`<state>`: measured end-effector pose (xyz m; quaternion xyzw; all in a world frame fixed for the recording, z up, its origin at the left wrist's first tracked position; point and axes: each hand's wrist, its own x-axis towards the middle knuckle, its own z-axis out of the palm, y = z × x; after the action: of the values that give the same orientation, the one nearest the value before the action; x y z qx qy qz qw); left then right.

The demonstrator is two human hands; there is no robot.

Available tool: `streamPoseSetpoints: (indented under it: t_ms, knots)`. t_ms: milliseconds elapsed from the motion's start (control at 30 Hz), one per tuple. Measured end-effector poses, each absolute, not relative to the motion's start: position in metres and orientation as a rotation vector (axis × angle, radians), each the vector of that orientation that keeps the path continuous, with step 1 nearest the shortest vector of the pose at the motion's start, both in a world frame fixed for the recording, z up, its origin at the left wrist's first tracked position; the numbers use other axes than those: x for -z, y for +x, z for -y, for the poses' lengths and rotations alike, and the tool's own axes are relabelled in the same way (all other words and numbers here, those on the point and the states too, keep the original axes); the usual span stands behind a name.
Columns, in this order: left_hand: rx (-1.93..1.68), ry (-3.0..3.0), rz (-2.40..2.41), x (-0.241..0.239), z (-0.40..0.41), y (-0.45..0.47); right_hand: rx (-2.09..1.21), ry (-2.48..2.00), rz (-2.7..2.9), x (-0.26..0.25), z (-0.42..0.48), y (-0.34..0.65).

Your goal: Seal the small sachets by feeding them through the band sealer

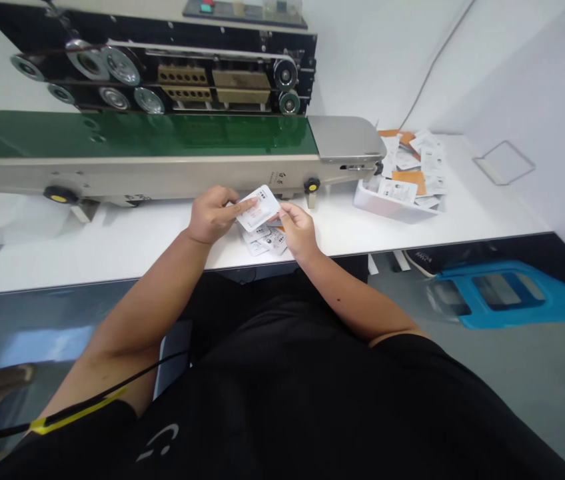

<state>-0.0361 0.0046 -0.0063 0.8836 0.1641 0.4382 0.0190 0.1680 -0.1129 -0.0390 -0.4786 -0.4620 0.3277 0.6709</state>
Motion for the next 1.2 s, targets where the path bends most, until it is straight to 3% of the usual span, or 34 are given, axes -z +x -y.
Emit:
streamPoseSetpoints:
  t_ms: [500,1200]
  knots:
    - [-1.258,2.585,-0.498,0.0083,-0.0078,-0.0364,-0.689,-1.197,1.115,0.0426,0.1121,0.1685]
    - [-1.385,2.765,-0.309,0.0086,-0.0079,-0.0364,-0.583,-1.448,1.179,0.0433,0.1164,0.1671]
